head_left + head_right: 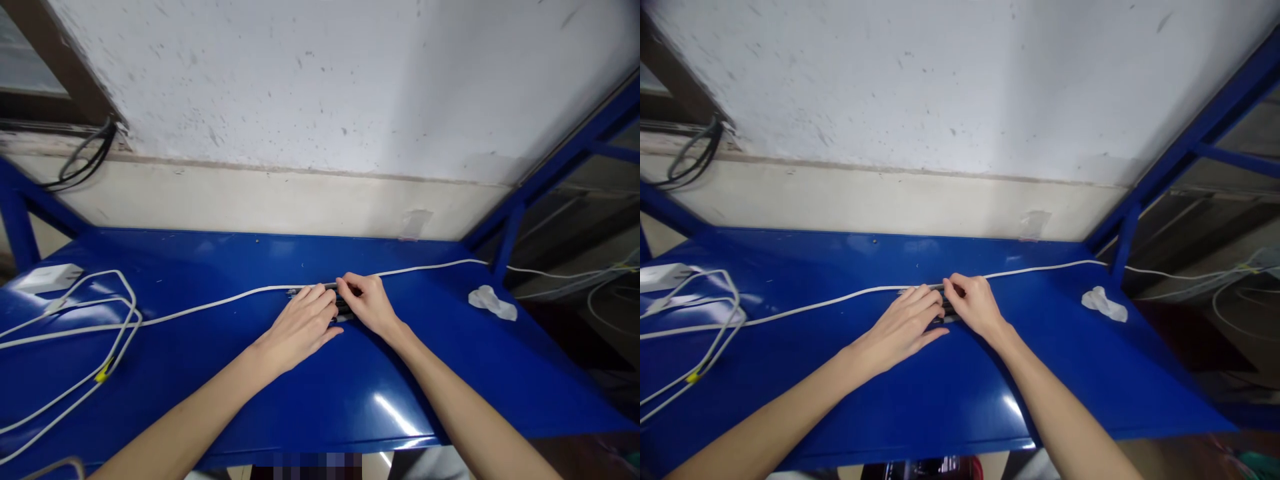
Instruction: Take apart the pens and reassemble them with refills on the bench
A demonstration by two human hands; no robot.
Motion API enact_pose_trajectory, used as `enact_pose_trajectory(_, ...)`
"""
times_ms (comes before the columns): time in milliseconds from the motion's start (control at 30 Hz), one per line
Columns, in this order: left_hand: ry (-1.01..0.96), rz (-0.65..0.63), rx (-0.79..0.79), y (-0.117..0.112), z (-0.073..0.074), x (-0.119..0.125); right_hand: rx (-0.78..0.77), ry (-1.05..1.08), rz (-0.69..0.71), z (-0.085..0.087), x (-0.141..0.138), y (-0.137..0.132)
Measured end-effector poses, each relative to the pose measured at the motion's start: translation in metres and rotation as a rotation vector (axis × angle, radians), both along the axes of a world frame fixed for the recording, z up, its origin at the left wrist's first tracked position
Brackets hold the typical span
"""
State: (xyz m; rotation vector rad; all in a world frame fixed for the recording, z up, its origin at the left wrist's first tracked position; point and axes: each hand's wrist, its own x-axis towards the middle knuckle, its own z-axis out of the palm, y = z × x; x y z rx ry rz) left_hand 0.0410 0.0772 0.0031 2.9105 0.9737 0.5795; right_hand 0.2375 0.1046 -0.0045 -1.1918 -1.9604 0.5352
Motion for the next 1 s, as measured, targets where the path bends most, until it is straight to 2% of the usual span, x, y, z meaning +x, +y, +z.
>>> enact_pose_trajectory(167, -0.033, -0.019, 0.010, 0.001, -0.001, 0.001, 0.013, 0.025, -0.009, 0.001, 0.000, -0.001)
enact_pose_trajectory(333, -0.221, -0.035, -0.002, 0.006, 0.005, -0.004, 0.089, 0.070, -0.026, 0.007, 0.001, -0.002)
enact_pose_trajectory(500, -0.335, 0.010, 0.028, 0.011, 0.007, -0.011, 0.086, 0.040, 0.041, 0.008, 0.001, -0.004)
enact_pose_trajectory(667, -0.299, 0.073, 0.136, 0.020, 0.007, -0.020, -0.001, -0.053, 0.122, 0.005, -0.003, -0.004)
enact_pose_trajectory(867, -0.158, 0.131, 0.231, 0.031, 0.005, -0.028, 0.013, 0.098, 0.096, 0.003, -0.014, -0.006)
enact_pose_trajectory(1000, -0.226, 0.159, 0.221, 0.032, -0.003, -0.028, 0.057, 0.156, 0.047, 0.003, -0.020, -0.011)
